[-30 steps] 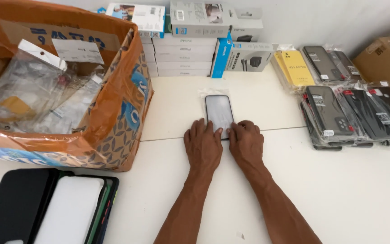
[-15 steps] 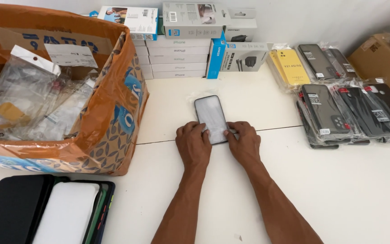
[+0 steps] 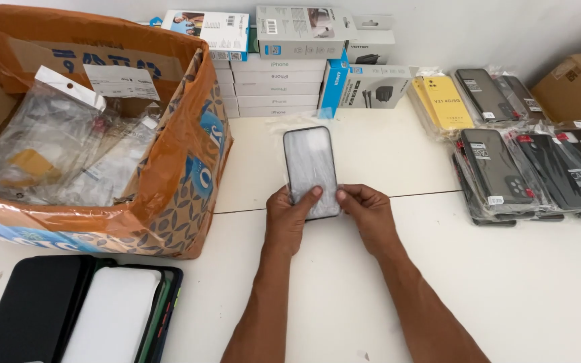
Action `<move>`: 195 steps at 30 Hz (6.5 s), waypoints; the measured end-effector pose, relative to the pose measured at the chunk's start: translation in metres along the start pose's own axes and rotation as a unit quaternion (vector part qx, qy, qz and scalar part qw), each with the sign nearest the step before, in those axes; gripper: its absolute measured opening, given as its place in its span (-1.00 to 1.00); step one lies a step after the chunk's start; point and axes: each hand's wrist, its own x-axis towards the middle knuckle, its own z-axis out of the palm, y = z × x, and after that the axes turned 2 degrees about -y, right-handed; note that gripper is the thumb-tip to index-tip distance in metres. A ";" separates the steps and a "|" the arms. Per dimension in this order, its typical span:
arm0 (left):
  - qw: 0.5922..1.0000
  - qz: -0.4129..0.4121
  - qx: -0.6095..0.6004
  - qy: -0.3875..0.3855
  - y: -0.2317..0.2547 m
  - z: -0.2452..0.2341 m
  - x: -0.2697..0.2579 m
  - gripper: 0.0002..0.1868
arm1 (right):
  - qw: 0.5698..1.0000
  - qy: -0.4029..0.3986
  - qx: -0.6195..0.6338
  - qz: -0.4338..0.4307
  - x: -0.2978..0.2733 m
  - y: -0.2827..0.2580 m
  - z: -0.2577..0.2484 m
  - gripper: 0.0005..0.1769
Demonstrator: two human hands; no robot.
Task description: Packaging phone cases by putting them into plastic sleeves and protective frames.
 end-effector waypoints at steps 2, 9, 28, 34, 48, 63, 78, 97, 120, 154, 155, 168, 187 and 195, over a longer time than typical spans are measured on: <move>0.999 -0.017 -0.045 -0.015 -0.001 0.001 -0.003 -0.74 | 0.999 -0.006 0.049 0.022 -0.001 -0.004 0.001 -0.81; 0.998 0.058 0.003 0.031 -0.016 -0.001 0.008 -0.84 | 0.994 0.092 -0.003 -0.055 -0.002 0.003 0.006 -0.81; 0.998 -0.002 -0.029 -0.056 -0.033 -0.014 0.018 -0.46 | 0.982 -0.070 0.164 0.053 -0.011 -0.006 0.012 -0.65; 0.998 -0.011 0.001 -0.061 -0.003 -0.003 0.000 -0.43 | 0.990 -0.050 0.131 0.012 0.016 0.057 -0.008 -0.69; 0.985 -0.091 -0.120 -0.084 -0.003 -0.039 0.012 -0.61 | 0.890 0.036 -0.207 -0.405 -0.014 -0.007 -0.001 -0.70; 0.997 0.035 -0.067 -0.020 -0.031 -0.037 0.026 -0.60 | 0.961 0.084 -0.061 -0.258 -0.021 -0.009 0.012 -0.54; 0.998 0.057 0.025 0.000 -0.017 -0.013 0.009 -0.57 | 0.995 0.071 0.017 -0.068 -0.015 -0.009 0.016 -0.65; 0.957 0.181 -0.137 0.179 -0.024 -0.039 0.029 -0.62 | 0.993 -0.051 -0.084 -0.062 -0.009 0.009 -0.001 -0.81; 0.982 0.102 -0.121 0.102 -0.007 -0.029 0.016 -0.64 | 0.994 -0.087 -0.053 -0.047 -0.017 -0.006 0.001 -0.75; 0.930 0.307 0.147 0.141 0.000 -0.026 0.004 -0.60 | 0.970 0.085 0.228 0.025 0.012 0.014 -0.022 -0.64; 0.950 0.246 0.138 0.134 0.001 -0.028 0.004 -0.46 | 0.959 0.088 0.269 0.032 0.009 0.008 -0.021 -0.64; 0.989 0.096 -0.107 0.034 -0.001 -0.025 0.011 -0.80 | 0.960 0.001 0.277 0.040 -0.007 -0.003 0.000 -0.55; 0.957 0.007 -0.289 0.021 -0.021 -0.045 0.028 -0.51 | 0.866 -0.006 -0.292 -0.407 -0.028 -0.007 0.016 -0.43; 0.971 -0.003 -0.240 0.004 0.002 -0.027 0.010 -0.56 | 0.993 -0.034 0.026 -0.107 -0.023 -0.006 0.006 -0.35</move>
